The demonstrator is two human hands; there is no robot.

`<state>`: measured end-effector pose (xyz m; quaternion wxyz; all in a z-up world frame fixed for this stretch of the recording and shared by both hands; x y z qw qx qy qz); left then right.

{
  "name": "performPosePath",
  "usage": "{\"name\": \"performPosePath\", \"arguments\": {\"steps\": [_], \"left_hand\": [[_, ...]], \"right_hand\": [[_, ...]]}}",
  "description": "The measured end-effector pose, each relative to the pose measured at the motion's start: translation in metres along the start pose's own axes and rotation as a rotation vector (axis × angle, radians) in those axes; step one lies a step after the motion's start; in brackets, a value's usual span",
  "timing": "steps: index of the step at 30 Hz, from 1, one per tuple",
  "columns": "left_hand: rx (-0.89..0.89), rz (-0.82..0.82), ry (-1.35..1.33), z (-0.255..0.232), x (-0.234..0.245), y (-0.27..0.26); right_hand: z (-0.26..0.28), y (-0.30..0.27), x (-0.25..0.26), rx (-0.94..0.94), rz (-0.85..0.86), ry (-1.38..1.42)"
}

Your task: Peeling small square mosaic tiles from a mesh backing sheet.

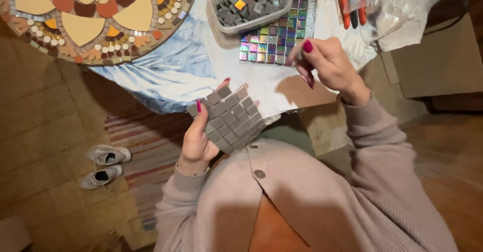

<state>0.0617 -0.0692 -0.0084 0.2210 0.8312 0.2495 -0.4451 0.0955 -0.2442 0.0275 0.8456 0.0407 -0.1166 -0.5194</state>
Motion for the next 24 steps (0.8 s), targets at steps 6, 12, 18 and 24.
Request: {"name": "performPosePath", "arguments": {"steps": [6,12,18,24], "left_hand": [[0.010,-0.052,-0.134,0.003,-0.006,0.007],[-0.071,-0.110,-0.289,0.027,0.036,-0.001],[-0.116,-0.240,0.064,0.021,0.033,0.007],[-0.066,-0.067,0.399,-0.001,0.002,0.010]], "right_hand": [[0.024,0.034,0.010,0.013,-0.140,-0.572],[0.053,0.033,-0.010,0.069,-0.301,-0.998],[0.040,0.011,-0.065,0.053,-0.243,-0.994],[0.035,0.011,-0.067,0.111,-0.174,-0.923]]}}
Point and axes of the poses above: each hand's wrist, its own y-axis towards the middle knuckle, its own x-axis out of the back of the hand, z = x × y, the point moved 9 cm from there along y, towards the middle knuckle, and after that the axes turned 14 degrees about z, right-handed, at the moved point
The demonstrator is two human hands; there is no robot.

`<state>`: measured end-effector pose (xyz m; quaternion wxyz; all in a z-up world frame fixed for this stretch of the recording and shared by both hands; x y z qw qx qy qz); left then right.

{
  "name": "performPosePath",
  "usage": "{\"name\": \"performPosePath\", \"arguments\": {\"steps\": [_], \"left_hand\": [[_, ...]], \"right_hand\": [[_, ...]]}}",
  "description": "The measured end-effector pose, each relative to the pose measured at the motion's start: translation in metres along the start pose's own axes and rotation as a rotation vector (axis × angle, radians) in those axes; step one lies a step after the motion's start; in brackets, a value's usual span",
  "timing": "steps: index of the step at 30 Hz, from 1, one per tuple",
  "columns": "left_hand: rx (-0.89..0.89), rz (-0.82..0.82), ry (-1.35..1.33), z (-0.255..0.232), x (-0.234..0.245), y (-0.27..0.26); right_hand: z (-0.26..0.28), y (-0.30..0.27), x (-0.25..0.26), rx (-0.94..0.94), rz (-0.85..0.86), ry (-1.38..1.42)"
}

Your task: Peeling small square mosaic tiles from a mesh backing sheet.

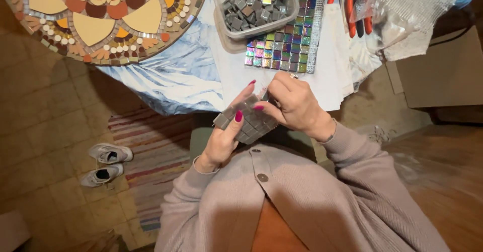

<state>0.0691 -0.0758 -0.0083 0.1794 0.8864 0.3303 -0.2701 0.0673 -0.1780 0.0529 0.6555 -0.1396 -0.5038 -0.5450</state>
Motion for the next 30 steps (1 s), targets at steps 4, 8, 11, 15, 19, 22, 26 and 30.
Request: {"name": "performPosePath", "arguments": {"steps": [4,8,11,15,19,22,26,30], "left_hand": [[0.094,0.086,0.073,-0.003,-0.010,0.002],[0.151,0.105,0.084,-0.008,-0.015,0.006],[0.180,0.094,0.073,0.011,-0.001,-0.003],[0.206,0.104,0.121,0.025,0.011,-0.009],[0.191,0.102,0.140,0.024,0.010,-0.008],[0.181,0.105,0.167,0.022,0.009,-0.006],[0.169,0.114,0.210,0.014,0.007,-0.001],[0.176,0.100,0.202,0.015,0.005,-0.001]], "right_hand": [[0.006,0.001,0.000,0.103,0.030,0.047],[0.003,-0.005,-0.010,0.157,0.051,-0.002],[0.001,-0.011,-0.018,0.191,0.081,-0.032],[-0.003,-0.013,-0.023,0.174,0.147,-0.027],[-0.005,-0.014,-0.030,0.186,0.193,-0.051],[-0.009,-0.017,-0.036,0.187,0.212,-0.069],[-0.014,-0.022,-0.044,0.203,0.250,-0.082],[-0.018,-0.024,-0.046,0.193,0.270,-0.037]]}}
Point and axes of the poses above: each hand's wrist, its own y-axis towards the middle knuckle, its own x-axis out of the back of the hand, z = x × y, the point moved 9 cm from there along y, towards the middle knuckle, and after that the axes turned 14 degrees about z, right-handed, at the moved point
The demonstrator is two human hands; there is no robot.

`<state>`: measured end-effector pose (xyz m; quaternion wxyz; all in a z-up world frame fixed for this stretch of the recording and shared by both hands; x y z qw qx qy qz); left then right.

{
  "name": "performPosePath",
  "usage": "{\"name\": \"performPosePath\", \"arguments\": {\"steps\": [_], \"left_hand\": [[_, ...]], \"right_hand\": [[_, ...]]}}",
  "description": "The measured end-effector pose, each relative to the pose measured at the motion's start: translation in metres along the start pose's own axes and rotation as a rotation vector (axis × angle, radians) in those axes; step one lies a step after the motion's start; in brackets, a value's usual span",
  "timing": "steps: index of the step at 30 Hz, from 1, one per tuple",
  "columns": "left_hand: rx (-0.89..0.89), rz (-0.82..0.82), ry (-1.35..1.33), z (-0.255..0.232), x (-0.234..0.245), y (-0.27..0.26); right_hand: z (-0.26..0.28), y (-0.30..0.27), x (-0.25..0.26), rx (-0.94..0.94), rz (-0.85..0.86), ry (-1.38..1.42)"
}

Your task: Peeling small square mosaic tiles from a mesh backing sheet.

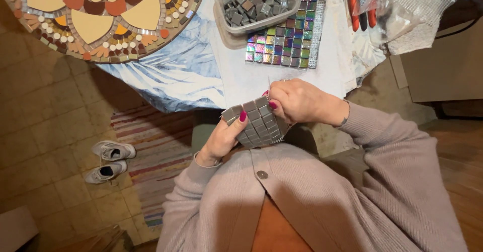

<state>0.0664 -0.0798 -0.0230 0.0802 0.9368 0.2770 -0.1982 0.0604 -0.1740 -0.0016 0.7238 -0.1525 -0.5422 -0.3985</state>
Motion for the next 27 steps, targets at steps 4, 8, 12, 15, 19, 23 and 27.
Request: {"name": "performPosePath", "arguments": {"steps": [4,8,12,15,19,23,27], "left_hand": [[0.073,-0.004,0.013,-0.009,-0.010,0.001],[-0.037,-0.028,0.053,-0.019,-0.012,0.005],[-0.019,-0.024,0.048,-0.027,-0.019,0.001],[0.022,-0.008,0.098,-0.027,-0.017,0.001],[0.046,0.038,0.119,-0.036,-0.022,0.001],[0.033,0.112,0.154,-0.039,-0.024,0.004],[0.026,0.112,0.135,-0.021,-0.011,0.001]], "right_hand": [[-0.001,0.001,0.009,-0.059,-0.036,0.064],[-0.001,0.004,0.020,-0.079,-0.051,0.111],[0.006,-0.001,0.017,-0.015,-0.039,0.131],[0.011,-0.004,0.020,0.014,-0.078,0.160],[0.020,-0.004,0.020,0.067,-0.067,0.262],[0.012,-0.012,0.000,0.058,-0.062,0.343],[0.003,-0.009,-0.011,0.016,-0.036,0.332]]}}
Point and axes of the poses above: each hand's wrist, its own y-axis towards the middle knuckle, its own x-axis out of the back of the hand, z = x × y, the point moved 9 cm from there along y, towards the middle knuckle, and after that the axes turned 14 degrees about z, right-handed, at the moved point
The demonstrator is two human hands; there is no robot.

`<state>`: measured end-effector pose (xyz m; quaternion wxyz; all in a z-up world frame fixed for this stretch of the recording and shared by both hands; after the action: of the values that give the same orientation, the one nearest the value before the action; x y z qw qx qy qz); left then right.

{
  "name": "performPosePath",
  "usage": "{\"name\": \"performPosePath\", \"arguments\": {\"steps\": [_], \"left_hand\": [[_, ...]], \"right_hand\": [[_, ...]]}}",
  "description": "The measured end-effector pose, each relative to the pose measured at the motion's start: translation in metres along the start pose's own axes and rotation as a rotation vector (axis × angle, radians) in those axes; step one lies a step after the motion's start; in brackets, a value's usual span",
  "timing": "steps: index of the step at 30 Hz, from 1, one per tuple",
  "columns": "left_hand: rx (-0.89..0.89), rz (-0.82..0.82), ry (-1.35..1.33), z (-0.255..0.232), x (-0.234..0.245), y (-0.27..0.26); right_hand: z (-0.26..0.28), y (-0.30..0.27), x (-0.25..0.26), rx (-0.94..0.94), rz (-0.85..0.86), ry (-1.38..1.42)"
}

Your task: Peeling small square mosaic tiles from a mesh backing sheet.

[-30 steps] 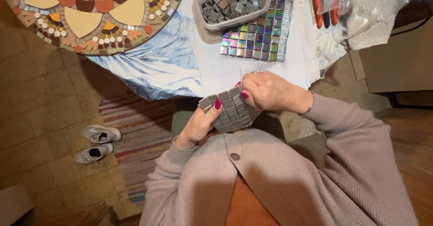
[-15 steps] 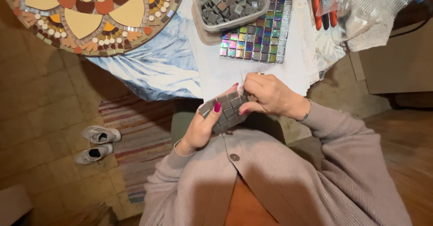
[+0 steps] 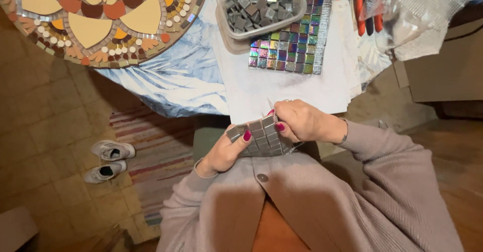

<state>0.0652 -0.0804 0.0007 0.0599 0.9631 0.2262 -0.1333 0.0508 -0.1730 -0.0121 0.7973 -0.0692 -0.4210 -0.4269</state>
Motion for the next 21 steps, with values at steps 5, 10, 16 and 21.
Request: {"name": "performPosePath", "arguments": {"steps": [5,10,16,21], "left_hand": [[0.028,-0.006,-0.047,0.020,0.016,0.004],[0.058,-0.011,-0.131,0.041,0.034,0.012],[0.085,-0.070,-0.322,0.062,0.054,0.023],[0.151,-0.099,-0.483,0.088,0.064,0.024]], "right_hand": [[-0.023,0.005,-0.003,-0.108,0.054,0.121],[-0.044,0.010,-0.003,-0.142,0.063,0.223],[-0.062,0.024,0.010,-0.190,0.031,0.305],[-0.075,0.029,0.012,-0.225,0.015,0.360]]}}
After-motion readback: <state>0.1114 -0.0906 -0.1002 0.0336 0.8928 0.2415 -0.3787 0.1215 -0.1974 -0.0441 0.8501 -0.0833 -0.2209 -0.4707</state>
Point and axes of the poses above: each hand's wrist, its own y-axis towards the middle knuckle, its own x-axis out of the back of the hand, z = x × y, the point moved 9 cm from there along y, towards the middle knuckle, and after that the axes turned 14 degrees about z, right-handed, at the moved point
